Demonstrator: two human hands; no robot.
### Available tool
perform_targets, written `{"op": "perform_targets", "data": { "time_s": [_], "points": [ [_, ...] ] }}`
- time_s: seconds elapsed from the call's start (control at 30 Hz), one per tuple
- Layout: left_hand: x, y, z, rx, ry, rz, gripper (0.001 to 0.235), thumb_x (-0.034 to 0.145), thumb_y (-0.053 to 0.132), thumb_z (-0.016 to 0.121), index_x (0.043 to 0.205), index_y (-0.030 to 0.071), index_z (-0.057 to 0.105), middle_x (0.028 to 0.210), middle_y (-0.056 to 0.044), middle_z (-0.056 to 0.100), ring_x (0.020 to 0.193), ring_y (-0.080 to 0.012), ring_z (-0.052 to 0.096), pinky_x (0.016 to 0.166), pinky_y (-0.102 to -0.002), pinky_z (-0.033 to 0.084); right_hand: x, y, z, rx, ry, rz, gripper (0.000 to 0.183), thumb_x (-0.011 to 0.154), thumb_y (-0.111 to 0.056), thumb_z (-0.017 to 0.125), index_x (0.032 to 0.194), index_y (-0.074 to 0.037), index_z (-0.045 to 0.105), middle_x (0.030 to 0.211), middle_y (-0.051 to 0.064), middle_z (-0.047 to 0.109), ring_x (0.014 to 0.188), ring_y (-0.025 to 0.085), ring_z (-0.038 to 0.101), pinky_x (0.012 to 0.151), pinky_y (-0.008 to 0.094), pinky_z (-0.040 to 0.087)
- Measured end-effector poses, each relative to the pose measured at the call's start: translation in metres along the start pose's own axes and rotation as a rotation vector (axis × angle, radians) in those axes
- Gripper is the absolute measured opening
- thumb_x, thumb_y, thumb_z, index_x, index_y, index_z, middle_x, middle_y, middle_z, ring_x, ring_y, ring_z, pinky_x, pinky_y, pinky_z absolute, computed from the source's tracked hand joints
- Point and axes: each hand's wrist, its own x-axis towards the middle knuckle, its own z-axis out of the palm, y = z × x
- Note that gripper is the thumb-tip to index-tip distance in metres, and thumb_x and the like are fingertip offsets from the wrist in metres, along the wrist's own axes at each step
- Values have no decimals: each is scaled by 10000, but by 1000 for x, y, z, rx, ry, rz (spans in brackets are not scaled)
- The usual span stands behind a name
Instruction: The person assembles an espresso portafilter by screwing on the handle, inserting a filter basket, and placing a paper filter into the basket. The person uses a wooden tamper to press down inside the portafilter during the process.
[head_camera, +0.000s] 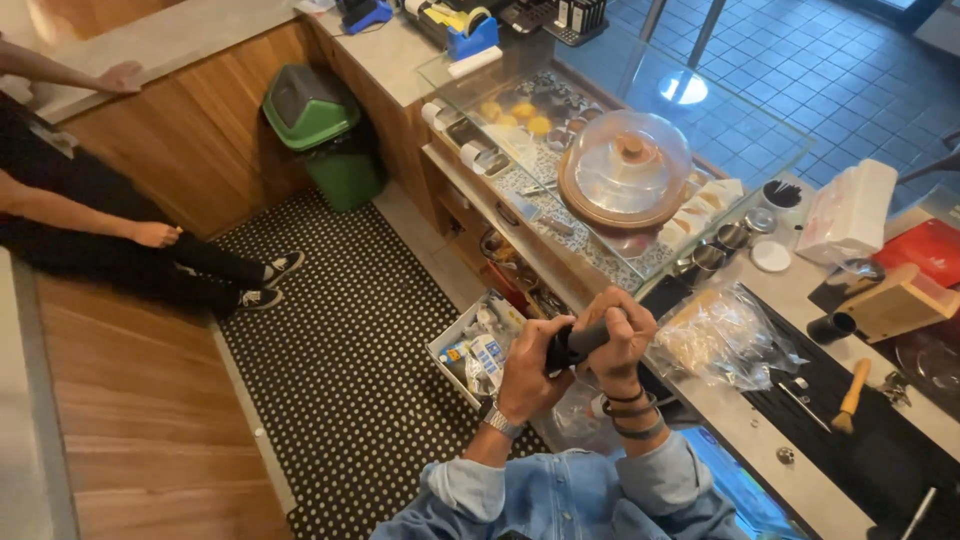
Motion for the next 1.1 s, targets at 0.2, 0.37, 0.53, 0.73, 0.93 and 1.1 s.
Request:
{"op": "perform_targets", "data": {
  "time_s": [0.2, 0.37, 0.53, 0.73, 0.93, 1.1],
  "points": [
    [-1, 6, 1, 4, 11, 61, 853, 575, 126, 767, 1394, 283, 591, 1079, -38, 605, 882, -400, 666, 805, -494, 517, 6, -4, 0, -3, -3, 25, 503, 1029, -382, 472, 669, -73, 638, 493, 76, 613, 446, 155, 658, 466, 257, 531],
    [2, 11, -7, -26, -36, 105, 797, 607, 126, 759, 1378, 197, 570, 1100, -88, 585, 944, -410, 651, 821, -505, 480, 16, -25, 9, 54, 10, 1, 436, 965, -366, 518, 702, -25, 582, 534, 119, 594, 481, 209, 664, 492, 298, 548],
    [5, 12, -2, -10, -93, 123, 811, 616, 160, 745, 1401, 260, 567, 1139, -7, 564, 993, -316, 654, 859, -422, 472, 7, -11, -6, -2, 52, -5, 434, 927, -376, 518, 629, -62, 534, 463, 67, 531, 403, 177, 595, 434, 255, 492],
    [8, 15, -8, -87, -175, 123, 867, 590, 127, 759, 1420, 288, 569, 1124, -2, 568, 1038, -302, 652, 876, -414, 486, 9, -18, -15, -55, 26, -89, 506, 967, -418, 484, 592, -80, 519, 447, 40, 510, 380, 147, 559, 415, 225, 445],
    [5, 23, -17, -67, -202, 95, 871, 612, 127, 762, 1442, 286, 551, 1124, -5, 560, 1045, -288, 639, 865, -414, 479, 2, -28, -24, -51, -65, -150, 487, 949, -401, 579, 655, -12, 560, 579, 113, 564, 487, 233, 637, 495, 277, 505],
    [6, 21, -11, -99, -153, 82, 847, 617, 127, 753, 1426, 293, 563, 1127, -1, 560, 1045, -269, 637, 879, -397, 476, -2, -33, -10, 18, -32, -77, 492, 964, -422, 520, 636, -55, 504, 523, 48, 462, 415, 172, 582, 422, 239, 440]
  ]
}}
